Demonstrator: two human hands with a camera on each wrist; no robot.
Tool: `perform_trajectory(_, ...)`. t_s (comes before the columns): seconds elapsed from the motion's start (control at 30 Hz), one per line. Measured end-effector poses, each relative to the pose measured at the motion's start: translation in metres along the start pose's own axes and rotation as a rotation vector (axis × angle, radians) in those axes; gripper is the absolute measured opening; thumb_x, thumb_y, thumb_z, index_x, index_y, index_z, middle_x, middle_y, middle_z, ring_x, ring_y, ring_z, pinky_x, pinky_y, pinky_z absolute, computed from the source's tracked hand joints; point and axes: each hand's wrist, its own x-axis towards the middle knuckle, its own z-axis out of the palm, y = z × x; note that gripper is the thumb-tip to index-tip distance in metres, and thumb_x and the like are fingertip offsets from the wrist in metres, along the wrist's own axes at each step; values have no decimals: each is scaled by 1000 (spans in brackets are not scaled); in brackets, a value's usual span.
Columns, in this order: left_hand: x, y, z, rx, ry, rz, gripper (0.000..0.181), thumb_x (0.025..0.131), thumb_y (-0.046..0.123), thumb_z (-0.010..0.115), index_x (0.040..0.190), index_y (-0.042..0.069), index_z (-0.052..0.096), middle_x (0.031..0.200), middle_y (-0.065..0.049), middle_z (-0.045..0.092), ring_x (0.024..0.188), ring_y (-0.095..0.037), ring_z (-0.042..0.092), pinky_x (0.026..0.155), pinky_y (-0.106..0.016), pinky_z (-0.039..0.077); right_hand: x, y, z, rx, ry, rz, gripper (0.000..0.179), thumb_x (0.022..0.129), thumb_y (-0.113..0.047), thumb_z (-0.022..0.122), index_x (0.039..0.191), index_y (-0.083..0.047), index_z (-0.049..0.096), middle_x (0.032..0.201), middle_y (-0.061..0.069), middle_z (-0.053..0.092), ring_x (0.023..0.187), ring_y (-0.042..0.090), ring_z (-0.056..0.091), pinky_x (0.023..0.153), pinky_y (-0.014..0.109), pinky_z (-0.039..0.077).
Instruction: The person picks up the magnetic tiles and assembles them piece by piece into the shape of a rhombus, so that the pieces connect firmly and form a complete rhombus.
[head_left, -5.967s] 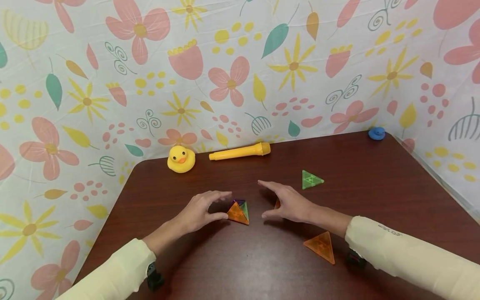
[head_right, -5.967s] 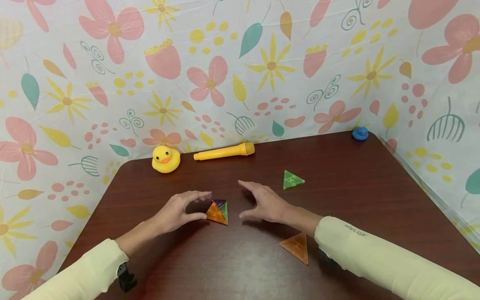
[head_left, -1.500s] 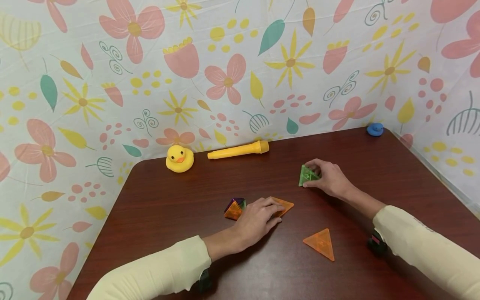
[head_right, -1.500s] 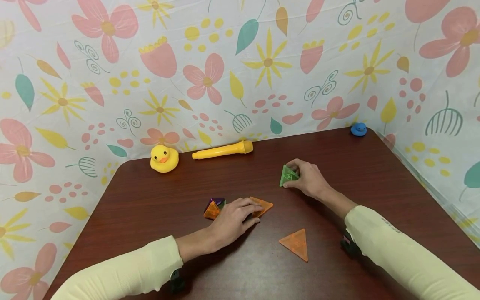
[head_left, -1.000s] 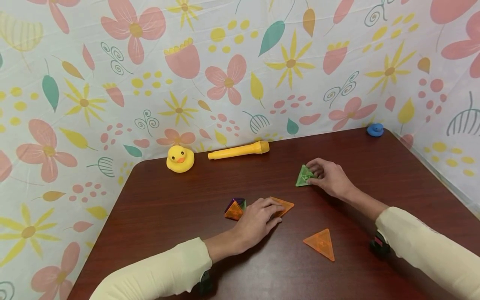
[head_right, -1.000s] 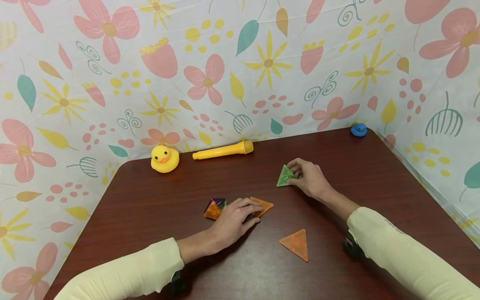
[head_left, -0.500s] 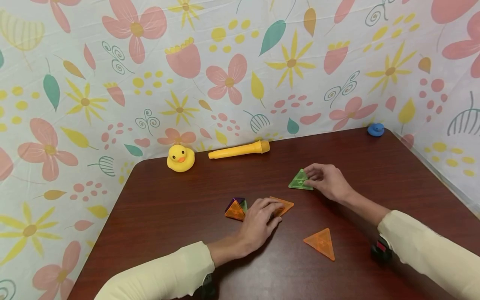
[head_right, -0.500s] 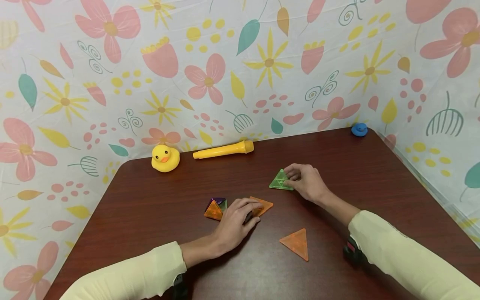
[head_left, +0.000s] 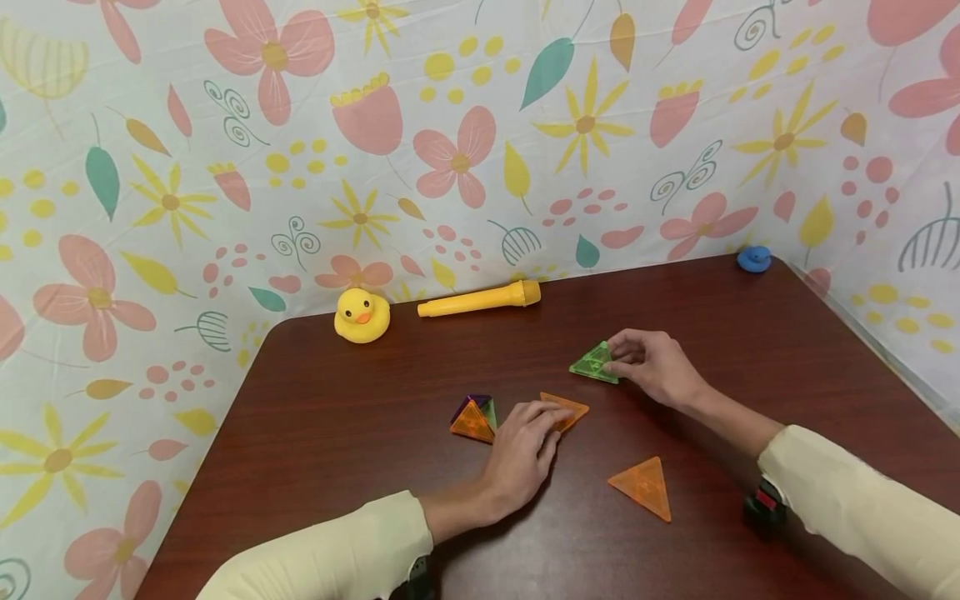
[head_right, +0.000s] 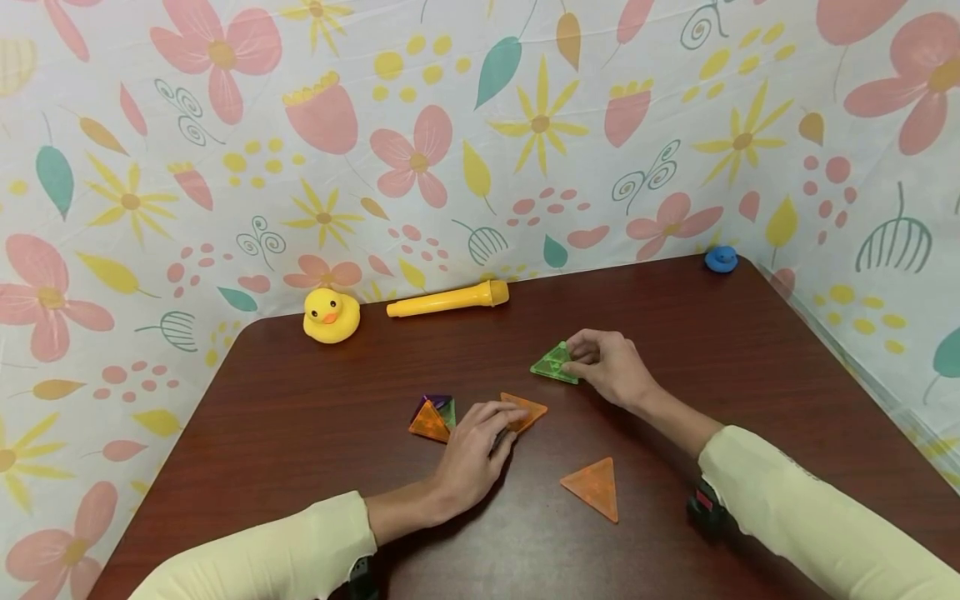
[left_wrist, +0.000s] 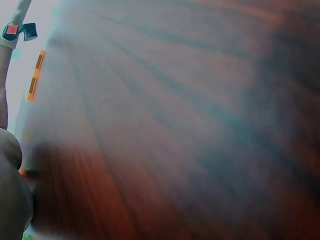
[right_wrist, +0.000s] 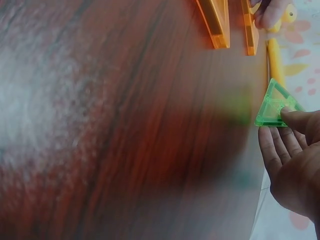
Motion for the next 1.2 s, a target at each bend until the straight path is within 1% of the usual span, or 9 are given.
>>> perform_trajectory(0.3, -1, -3, 2, -11, 26, 18, 29, 103, 8, 71, 131, 15, 74, 127, 2, 70, 117, -16, 64, 101, -30, 53, -3, -8, 7, 67, -17, -7, 25, 99, -3, 75, 122, 4, 67, 120, 23, 67, 107, 38, 69, 85, 31, 60)
perform_trajectory(0.47, -1, -4, 3, -22, 26, 11, 28, 103, 9, 71, 131, 16, 74, 127, 3, 70, 117, -16, 63, 101, -31, 52, -2, -15, 10, 90, -23, -9, 24, 97, -3, 78, 118, 3, 69, 114, 20, 69, 101, 34, 72, 79, 29, 60)
perform_trajectory(0.6, 0, -4, 3, -26, 13, 2, 28, 104, 10, 70, 131, 16, 74, 127, 3, 70, 118, -16, 63, 101, -31, 52, -1, -17, 15, 87, -26, -15, 21, 95, -2, 79, 114, 1, 71, 110, 16, 71, 97, 30, 73, 76, 26, 60)
perform_trajectory(0.8, 1, -3, 1, -26, -4, -11, 29, 104, 10, 70, 132, 16, 74, 128, 3, 69, 118, -15, 63, 100, -30, 52, 0, -19, 22, 87, -50, -45, 19, 94, 1, 80, 111, -1, 72, 105, 12, 70, 93, 27, 74, 75, 28, 61)
perform_trajectory(0.93, 1, -2, 0, -32, -13, -14, 30, 104, 11, 70, 133, 16, 73, 129, 3, 69, 118, -15, 62, 100, -30, 52, -1, -21, 26, 78, -61, -45, 19, 94, 0, 80, 111, -2, 71, 105, 10, 70, 93, 25, 73, 76, 28, 61)
perform_trajectory(1.2, 1, -4, 1, -22, -3, 6, 30, 104, 9, 70, 133, 16, 73, 128, 2, 70, 120, -16, 62, 101, -30, 52, -2, -26, 29, 73, -73, -39, 18, 93, -1, 81, 108, -4, 72, 102, 8, 72, 91, 22, 72, 75, 29, 60)
